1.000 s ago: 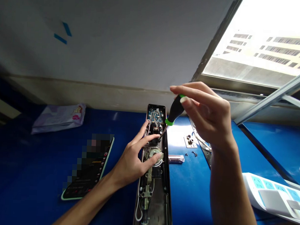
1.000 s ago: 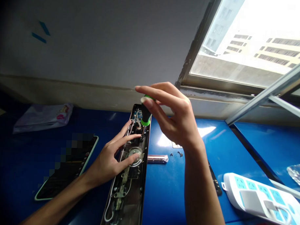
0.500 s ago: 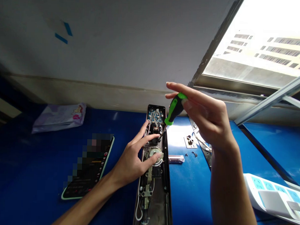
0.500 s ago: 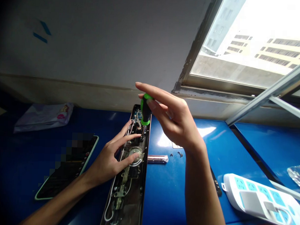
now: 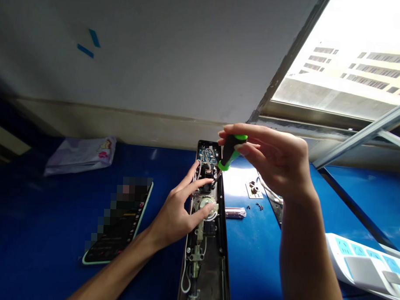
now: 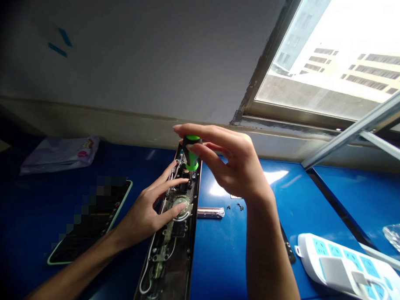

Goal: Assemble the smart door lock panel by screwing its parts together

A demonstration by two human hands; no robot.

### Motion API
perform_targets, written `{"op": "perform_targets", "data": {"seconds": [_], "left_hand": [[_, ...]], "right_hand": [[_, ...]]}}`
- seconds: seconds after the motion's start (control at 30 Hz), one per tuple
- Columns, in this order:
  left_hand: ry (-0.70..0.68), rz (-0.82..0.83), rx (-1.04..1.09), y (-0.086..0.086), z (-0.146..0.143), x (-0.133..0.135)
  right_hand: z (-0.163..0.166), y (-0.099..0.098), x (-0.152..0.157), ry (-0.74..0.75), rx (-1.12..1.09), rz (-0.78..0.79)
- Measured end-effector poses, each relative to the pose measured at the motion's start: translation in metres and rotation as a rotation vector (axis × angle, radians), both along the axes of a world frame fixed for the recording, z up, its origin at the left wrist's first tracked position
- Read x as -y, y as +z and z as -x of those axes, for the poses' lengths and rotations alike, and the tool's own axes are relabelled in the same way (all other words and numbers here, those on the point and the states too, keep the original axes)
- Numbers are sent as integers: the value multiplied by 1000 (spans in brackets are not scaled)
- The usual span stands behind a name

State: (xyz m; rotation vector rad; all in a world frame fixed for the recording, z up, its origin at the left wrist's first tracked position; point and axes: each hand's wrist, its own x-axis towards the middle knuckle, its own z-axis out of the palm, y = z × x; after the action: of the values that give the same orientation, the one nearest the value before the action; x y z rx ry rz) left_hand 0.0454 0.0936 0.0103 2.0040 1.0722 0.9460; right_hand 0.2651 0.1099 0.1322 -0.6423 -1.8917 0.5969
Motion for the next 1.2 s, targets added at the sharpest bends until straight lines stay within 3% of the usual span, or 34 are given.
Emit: {"op": "perform_targets", "data": {"seconds": [0.13,0.37,0.7,0.9,1.03,1.2], "left_hand": [[5,-7,5,0,0,0],[11,7,27,-1,0,-1],[20,36,81,-4,-1,-1],[14,35,91,-4,0,-1],[14,30,96,-4,-1,0],[11,45,108,-4,-1,0]], "right_hand": [[-2,-2,0,-51,-18,-53],[-7,-2,0,11,53,97],[-11,2,0,-103,125,33],[-11,4,3,-30,163,140],[-9,3,2,-32,167,123],[-13,3,0,-234,213,42]]}}
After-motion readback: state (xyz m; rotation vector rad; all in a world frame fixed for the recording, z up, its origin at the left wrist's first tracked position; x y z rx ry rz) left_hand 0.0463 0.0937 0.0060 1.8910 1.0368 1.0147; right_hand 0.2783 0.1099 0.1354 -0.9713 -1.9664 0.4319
